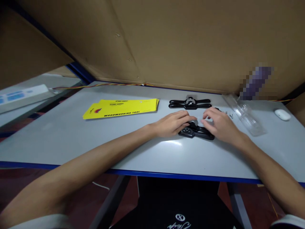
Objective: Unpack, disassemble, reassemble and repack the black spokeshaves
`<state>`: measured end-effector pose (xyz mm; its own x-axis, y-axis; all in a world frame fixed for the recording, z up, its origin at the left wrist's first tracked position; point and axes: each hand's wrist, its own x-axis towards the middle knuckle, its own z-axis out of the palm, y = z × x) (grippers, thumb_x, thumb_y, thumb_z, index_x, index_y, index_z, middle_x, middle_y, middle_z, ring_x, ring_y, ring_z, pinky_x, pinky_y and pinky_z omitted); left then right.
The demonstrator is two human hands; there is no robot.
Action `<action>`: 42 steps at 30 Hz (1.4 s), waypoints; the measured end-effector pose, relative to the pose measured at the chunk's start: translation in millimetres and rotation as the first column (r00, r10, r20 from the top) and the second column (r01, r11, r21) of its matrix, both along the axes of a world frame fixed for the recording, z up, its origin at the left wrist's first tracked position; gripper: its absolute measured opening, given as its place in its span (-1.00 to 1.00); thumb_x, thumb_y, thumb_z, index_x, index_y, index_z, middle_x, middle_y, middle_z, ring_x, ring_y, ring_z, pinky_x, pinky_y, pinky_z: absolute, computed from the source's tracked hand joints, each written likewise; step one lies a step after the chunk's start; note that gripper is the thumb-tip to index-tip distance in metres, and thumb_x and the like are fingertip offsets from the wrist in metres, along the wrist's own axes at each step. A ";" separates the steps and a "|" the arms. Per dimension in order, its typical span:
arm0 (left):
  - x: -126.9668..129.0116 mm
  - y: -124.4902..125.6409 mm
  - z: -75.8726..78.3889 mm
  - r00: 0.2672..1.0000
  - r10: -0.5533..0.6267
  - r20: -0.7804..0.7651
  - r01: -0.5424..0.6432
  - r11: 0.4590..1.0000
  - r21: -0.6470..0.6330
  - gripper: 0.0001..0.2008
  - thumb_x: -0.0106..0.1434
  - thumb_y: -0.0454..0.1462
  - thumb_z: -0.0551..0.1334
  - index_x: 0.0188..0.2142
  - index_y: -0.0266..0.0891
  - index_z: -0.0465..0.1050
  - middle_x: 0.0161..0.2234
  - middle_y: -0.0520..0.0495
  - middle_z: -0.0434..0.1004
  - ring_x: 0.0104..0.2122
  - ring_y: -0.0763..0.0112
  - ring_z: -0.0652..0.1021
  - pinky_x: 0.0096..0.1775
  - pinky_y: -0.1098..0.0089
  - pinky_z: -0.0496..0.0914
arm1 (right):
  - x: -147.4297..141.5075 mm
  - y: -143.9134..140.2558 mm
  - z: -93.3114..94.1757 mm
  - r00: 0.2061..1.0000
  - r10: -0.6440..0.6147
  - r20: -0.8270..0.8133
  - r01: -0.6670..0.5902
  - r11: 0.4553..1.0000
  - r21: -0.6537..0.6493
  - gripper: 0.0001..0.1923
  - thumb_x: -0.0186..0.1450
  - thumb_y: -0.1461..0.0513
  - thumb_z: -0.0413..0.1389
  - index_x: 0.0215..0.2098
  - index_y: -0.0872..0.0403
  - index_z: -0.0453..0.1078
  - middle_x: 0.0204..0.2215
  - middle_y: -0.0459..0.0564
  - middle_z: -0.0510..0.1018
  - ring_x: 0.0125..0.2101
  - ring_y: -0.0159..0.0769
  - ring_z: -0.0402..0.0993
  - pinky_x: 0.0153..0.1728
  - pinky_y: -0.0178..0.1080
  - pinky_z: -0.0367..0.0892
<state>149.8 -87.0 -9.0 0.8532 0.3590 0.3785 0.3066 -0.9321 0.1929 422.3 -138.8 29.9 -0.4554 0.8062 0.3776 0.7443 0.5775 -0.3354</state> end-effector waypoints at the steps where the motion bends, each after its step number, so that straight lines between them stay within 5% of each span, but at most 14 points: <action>1: 0.4 -0.4 0.2 1.000 -0.001 -0.004 0.001 1.000 0.018 -0.63 0.62 -0.29 -0.02 0.29 -0.23 0.39 -0.07 -0.21 0.55 -0.08 0.18 0.58 -0.05 0.22 0.52 | -8.6 -3.7 -4.0 0.999 0.043 -0.012 -0.043 0.999 -0.026 -0.83 0.49 0.08 0.11 -0.12 -0.02 0.47 -0.11 0.11 0.70 -0.12 -0.02 0.64 -0.07 0.01 0.49; 5: 1.4 -1.3 -0.4 1.000 -0.021 0.008 0.021 0.996 0.081 -0.70 0.64 -0.28 -0.04 0.17 -0.22 0.40 -0.09 -0.20 0.56 -0.12 0.20 0.60 -0.07 0.22 0.54 | -28.6 -10.4 -17.0 0.996 0.061 -0.064 -0.064 0.996 -0.055 -0.77 0.45 0.14 0.21 0.05 -0.03 0.46 -0.11 0.05 0.74 -0.15 -0.04 0.69 -0.14 -0.04 0.53; 11: 0.5 -2.1 -2.2 1.000 -0.009 -0.010 0.009 0.998 0.060 -0.69 0.65 -0.21 -0.01 0.26 -0.20 0.30 0.00 -0.21 0.54 -0.09 0.20 0.63 -0.08 0.23 0.58 | -29.8 -9.4 -20.2 0.978 0.068 -0.198 -0.057 0.996 0.063 -0.92 0.44 0.20 0.20 -0.17 -0.07 0.56 -0.24 -0.07 0.77 -0.24 -0.11 0.73 -0.03 0.00 0.62; 18: 0.9 -7.0 0.1 0.986 0.166 -0.021 -0.165 0.985 0.048 -0.39 0.61 -0.19 0.07 0.56 -0.11 -0.04 0.30 -0.35 0.36 -0.02 0.16 0.63 -0.04 0.18 0.58 | 11.2 18.4 -12.1 0.841 -0.233 -0.489 0.265 0.964 -0.004 -0.78 0.30 0.08 0.33 -0.11 -0.07 0.63 -0.22 -0.01 0.79 -0.23 -0.07 0.76 -0.09 0.01 0.68; 23: 0.7 -4.2 -1.6 0.992 0.128 -0.011 -0.128 0.991 0.029 -0.44 0.60 -0.20 0.04 0.53 -0.14 0.07 0.29 -0.33 0.36 -0.06 0.20 0.61 -0.02 0.16 0.58 | 44.1 50.4 -23.5 0.776 -0.386 -0.499 0.430 0.902 -0.028 -0.72 0.23 0.08 0.32 -0.12 0.00 0.61 -0.21 0.08 0.78 -0.20 -0.05 0.74 -0.08 0.03 0.64; 30: 0.9 -3.4 -1.1 0.994 0.107 -0.030 -0.106 0.993 0.043 -0.51 0.61 -0.21 -0.01 0.46 -0.19 0.21 0.26 -0.34 0.40 -0.10 0.20 0.58 -0.01 0.14 0.56 | 55.2 59.2 -34.6 0.823 -0.439 -0.360 0.429 0.896 -0.112 -0.76 0.26 0.12 0.27 -0.12 -0.01 0.61 -0.24 0.08 0.75 -0.24 -0.04 0.69 -0.08 0.07 0.61; 36: 1.8 -0.8 -2.6 0.991 0.119 -0.062 -0.115 0.991 0.069 -0.53 0.61 -0.14 -0.03 0.34 -0.24 0.39 0.20 -0.37 0.45 0.05 0.03 0.55 0.08 0.03 0.52 | 56.4 61.4 -34.9 0.806 -0.445 -0.391 0.442 0.891 -0.103 -0.82 0.31 0.11 0.21 -0.17 -0.03 0.57 -0.24 0.09 0.74 -0.24 -0.02 0.68 -0.07 0.08 0.57; 42: 2.9 -5.1 0.1 0.950 0.283 -0.136 -0.278 0.959 0.056 -0.48 0.59 -0.02 0.00 0.21 -0.26 0.54 0.37 -0.47 0.37 0.30 -0.27 0.43 0.19 -0.21 0.44 | 51.7 55.3 -24.8 0.793 -0.460 -0.399 0.495 0.869 -0.019 -0.79 0.33 0.06 0.19 -0.18 -0.02 0.54 -0.21 0.12 0.74 -0.23 -0.03 0.68 -0.06 0.07 0.55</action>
<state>152.7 -92.2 -8.9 0.7658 0.5798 0.2782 0.5780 -0.8102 0.0973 474.0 -83.5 5.1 0.1720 0.8412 0.5126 0.7566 0.2204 -0.6156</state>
